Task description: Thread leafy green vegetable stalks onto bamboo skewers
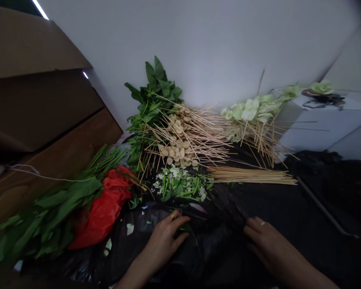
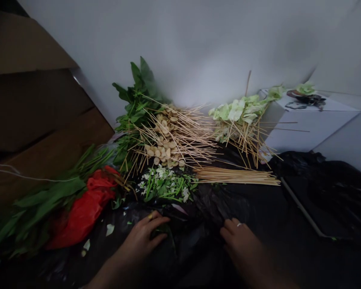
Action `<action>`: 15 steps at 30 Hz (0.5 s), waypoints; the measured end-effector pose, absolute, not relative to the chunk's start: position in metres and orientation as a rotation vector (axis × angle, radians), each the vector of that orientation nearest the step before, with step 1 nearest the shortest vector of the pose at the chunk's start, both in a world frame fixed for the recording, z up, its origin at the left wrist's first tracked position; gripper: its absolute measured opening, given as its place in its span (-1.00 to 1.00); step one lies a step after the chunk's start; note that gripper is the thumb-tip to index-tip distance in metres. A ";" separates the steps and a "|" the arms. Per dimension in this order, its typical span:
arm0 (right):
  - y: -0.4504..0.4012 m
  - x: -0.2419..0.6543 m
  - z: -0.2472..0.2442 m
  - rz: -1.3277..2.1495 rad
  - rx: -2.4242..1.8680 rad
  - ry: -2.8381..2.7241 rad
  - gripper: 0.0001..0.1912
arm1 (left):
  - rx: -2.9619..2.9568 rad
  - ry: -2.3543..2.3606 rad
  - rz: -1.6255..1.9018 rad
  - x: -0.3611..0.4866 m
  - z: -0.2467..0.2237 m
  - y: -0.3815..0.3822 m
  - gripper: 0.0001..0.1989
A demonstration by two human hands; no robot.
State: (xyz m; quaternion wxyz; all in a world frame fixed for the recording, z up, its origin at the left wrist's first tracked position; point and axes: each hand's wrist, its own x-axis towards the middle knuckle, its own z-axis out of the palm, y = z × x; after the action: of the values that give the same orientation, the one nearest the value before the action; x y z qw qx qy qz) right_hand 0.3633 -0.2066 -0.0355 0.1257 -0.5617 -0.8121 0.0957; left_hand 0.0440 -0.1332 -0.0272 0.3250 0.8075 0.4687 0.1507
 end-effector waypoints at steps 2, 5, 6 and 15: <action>-0.213 0.363 -0.031 0.330 -1.621 -2.264 -0.78 | 2.132 1.261 0.445 0.043 -0.036 -0.140 -0.63; -0.213 0.373 -0.005 0.330 -1.643 -2.053 -0.77 | 2.164 1.291 0.550 0.041 -0.034 -0.145 -0.68; -0.210 0.378 0.005 0.292 -1.645 -2.001 -0.76 | 2.181 1.297 0.585 0.041 -0.032 -0.146 -0.70; -0.170 0.411 -0.044 -0.075 -1.755 -2.123 -0.74 | 2.367 1.415 0.695 0.045 -0.051 -0.149 -0.74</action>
State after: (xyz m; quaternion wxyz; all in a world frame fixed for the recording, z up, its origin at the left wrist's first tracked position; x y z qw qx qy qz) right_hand 0.4106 -0.1703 -0.0436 0.1919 -0.6251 -0.7561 -0.0268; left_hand 0.0454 -0.1488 -0.0507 0.1483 0.8231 0.4920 0.2417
